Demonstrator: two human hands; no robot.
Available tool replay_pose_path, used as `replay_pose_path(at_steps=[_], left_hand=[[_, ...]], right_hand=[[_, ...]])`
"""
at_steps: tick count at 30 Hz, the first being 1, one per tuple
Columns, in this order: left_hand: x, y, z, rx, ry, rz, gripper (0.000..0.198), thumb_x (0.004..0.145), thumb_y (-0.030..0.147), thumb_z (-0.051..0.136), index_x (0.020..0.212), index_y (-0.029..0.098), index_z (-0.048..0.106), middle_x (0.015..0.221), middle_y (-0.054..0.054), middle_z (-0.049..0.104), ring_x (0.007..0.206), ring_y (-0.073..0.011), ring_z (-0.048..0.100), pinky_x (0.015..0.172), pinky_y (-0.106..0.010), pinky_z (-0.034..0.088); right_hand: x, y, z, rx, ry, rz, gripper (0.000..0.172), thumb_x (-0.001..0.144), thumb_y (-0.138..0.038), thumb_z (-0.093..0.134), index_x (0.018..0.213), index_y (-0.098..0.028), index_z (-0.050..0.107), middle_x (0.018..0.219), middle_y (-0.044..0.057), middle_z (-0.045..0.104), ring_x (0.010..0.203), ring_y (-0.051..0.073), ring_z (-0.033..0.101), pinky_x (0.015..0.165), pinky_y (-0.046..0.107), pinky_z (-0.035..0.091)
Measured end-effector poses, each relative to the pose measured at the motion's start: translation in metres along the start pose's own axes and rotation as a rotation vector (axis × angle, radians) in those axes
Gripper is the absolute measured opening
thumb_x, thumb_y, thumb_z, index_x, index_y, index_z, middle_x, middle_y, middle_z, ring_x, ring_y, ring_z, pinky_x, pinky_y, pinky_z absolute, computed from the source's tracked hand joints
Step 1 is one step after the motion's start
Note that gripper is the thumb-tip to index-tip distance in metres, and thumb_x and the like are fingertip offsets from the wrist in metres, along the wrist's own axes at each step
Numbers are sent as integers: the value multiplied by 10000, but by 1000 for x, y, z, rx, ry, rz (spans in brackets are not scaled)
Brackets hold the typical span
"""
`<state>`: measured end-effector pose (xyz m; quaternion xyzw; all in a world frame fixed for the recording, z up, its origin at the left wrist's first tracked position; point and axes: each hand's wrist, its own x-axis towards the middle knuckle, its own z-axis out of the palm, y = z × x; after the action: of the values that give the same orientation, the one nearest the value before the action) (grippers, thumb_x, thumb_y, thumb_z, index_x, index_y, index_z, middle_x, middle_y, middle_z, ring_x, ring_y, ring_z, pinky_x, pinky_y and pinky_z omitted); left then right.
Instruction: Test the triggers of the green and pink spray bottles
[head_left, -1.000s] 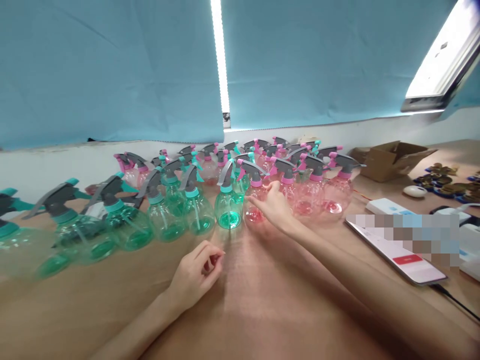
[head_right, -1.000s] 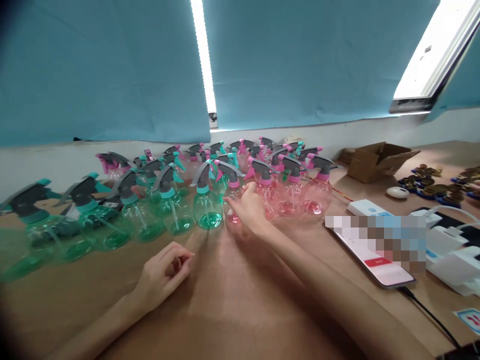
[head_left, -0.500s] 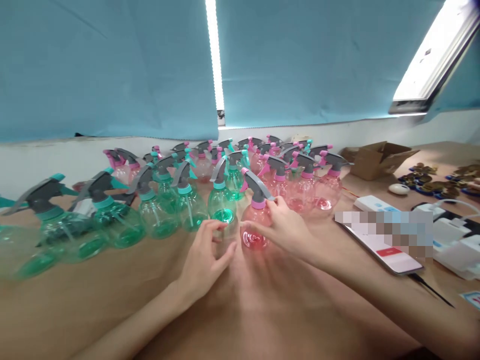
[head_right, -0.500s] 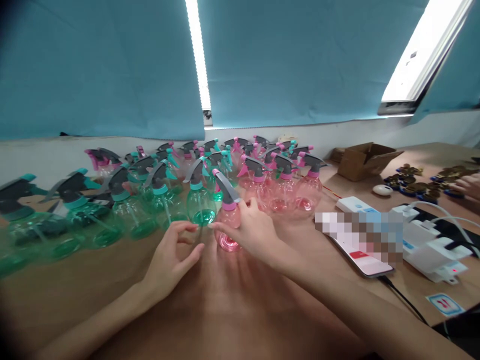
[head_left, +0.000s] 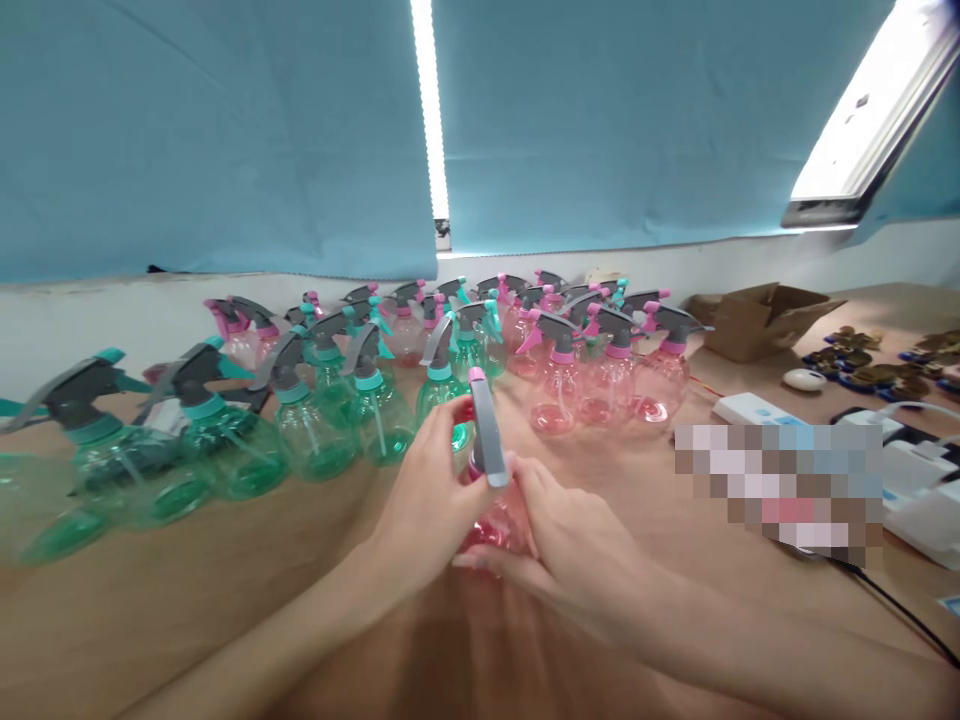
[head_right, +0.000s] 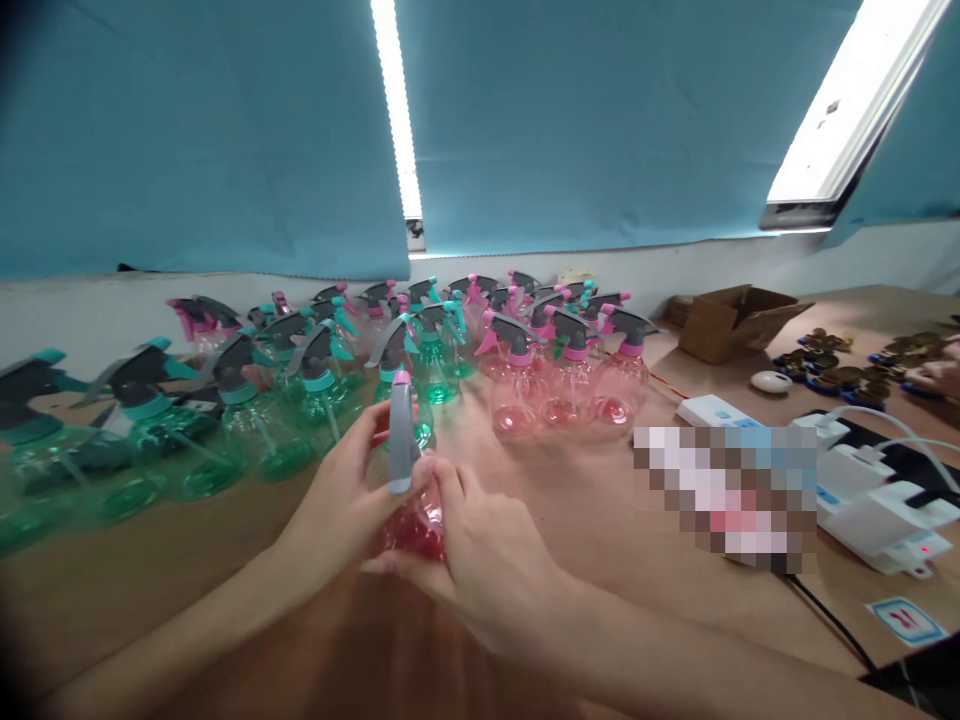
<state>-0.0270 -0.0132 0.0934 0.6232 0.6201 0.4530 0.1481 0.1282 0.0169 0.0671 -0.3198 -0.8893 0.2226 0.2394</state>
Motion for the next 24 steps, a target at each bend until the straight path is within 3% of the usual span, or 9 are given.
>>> replay_pose_path(at_steps=[2, 4, 8, 13, 17, 20, 24], left_hand=[[-7, 1, -3, -2, -5, 7, 469, 793, 295, 639, 1232, 226, 488, 1236, -98, 585, 1120, -296, 567, 922, -502, 480], [-11, 0, -5, -37, -2, 16, 461, 806, 303, 622, 1237, 228, 477, 1216, -94, 589, 1073, -281, 585, 889, -474, 494], [-12, -4, -6, -108, 22, 47, 352, 827, 248, 560, 1173, 228, 501, 1002, -39, 614, 877, -211, 610, 765, -378, 509], [-10, -7, -11, -233, -15, 40, 264, 802, 143, 528, 1051, 230, 542, 846, 22, 566, 742, -141, 570, 647, -266, 481], [-7, -13, -17, -245, -38, 58, 333, 768, 107, 501, 1074, 223, 564, 771, 33, 531, 636, -123, 513, 597, -255, 460], [0, -22, -20, -230, -6, 98, 403, 764, 101, 508, 1140, 228, 573, 765, 29, 531, 641, -131, 509, 649, -274, 483], [9, -36, -24, -278, -4, 121, 365, 784, 121, 536, 1125, 227, 610, 885, -3, 595, 633, -124, 494, 733, -307, 515]], right_hand=[[-5, -2, 2, -6, -24, -24, 538, 876, -639, 492, 1181, -196, 515, 1045, 107, 684, 712, 302, 700, 582, 428, 522], [-8, -2, 4, -14, -12, -62, 553, 888, -649, 456, 1183, -185, 521, 1046, 115, 679, 770, 321, 701, 597, 438, 526], [-9, -6, 6, -7, -14, -112, 605, 877, -670, 470, 1244, -191, 511, 1069, 109, 676, 849, 323, 691, 627, 431, 528], [0, -3, -1, 88, -84, -151, 467, 917, -582, 493, 1169, -198, 576, 1013, 82, 696, 848, 263, 679, 684, 380, 523], [19, 27, 4, 198, -85, -242, 350, 977, -485, 443, 1078, -203, 623, 958, 51, 711, 668, 156, 648, 622, 291, 516], [33, 58, 20, 148, 73, -334, 317, 999, -406, 426, 940, -201, 660, 891, 53, 713, 788, 178, 672, 710, 300, 523], [38, 85, 40, 71, 95, -408, 250, 989, -314, 464, 912, -199, 672, 961, 82, 726, 896, 205, 686, 791, 334, 542]])
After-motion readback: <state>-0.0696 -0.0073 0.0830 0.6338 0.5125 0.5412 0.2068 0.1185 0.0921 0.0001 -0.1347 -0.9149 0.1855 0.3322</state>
